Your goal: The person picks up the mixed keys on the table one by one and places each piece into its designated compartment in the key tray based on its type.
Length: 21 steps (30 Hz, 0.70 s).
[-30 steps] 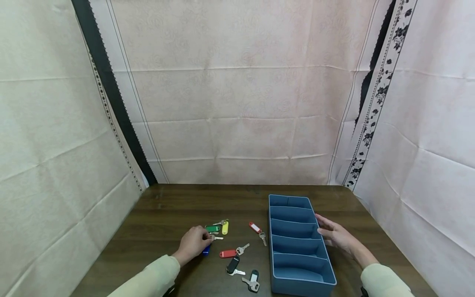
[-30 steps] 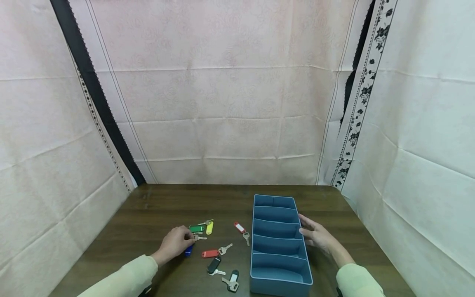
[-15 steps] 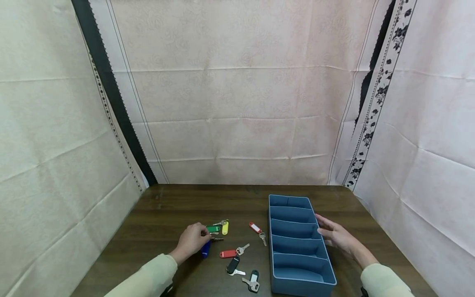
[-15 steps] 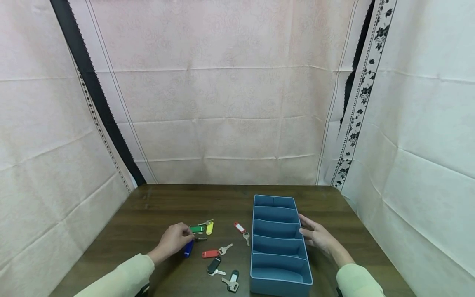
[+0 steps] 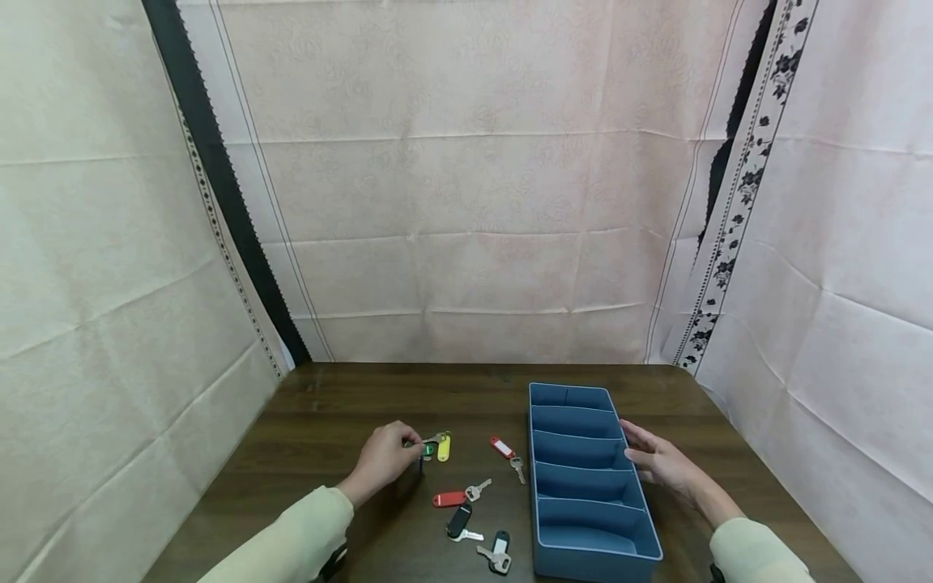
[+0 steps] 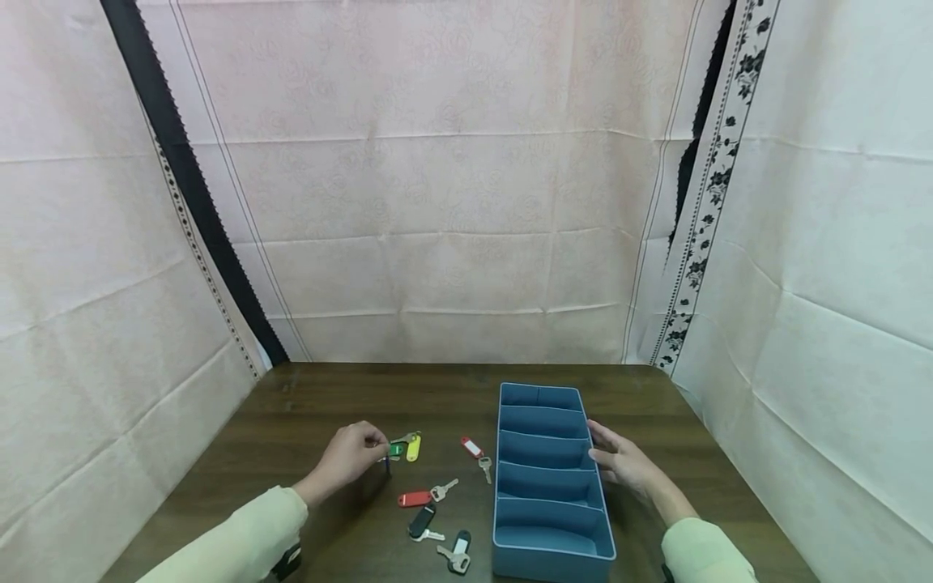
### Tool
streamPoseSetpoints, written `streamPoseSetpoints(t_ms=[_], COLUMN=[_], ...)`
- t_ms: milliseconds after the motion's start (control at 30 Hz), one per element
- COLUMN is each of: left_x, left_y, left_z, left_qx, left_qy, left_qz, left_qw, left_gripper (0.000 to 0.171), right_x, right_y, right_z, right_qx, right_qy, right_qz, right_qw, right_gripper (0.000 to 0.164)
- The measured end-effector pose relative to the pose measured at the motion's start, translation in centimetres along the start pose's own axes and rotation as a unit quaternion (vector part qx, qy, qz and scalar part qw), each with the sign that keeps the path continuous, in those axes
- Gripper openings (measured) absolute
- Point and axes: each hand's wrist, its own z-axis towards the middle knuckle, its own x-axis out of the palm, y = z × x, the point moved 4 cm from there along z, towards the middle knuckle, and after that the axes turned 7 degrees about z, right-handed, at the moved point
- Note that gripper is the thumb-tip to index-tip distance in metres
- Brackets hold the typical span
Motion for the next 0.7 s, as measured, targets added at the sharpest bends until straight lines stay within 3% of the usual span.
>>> streamPoseSetpoints(t_ms=[433,700], left_x=[-1.0,-0.9], left_y=[-2.6,-3.5], left_z=[1.7,3.2], left_qx=[-0.015,0.02], left_qy=[-0.007,-0.007], left_qz=[-0.033,-0.066], left_qw=[0.9993,0.9976], left_gripper=[0.006,0.007], right_x=[0.0,-0.2], right_y=[0.2,-0.1], right_z=[-0.2,-0.2], right_qx=[0.002,0.006], right_qy=[0.013,0.015], right_qz=[0.021,0.026], right_qw=[1.0,1.0], right_gripper=[0.07,0.069])
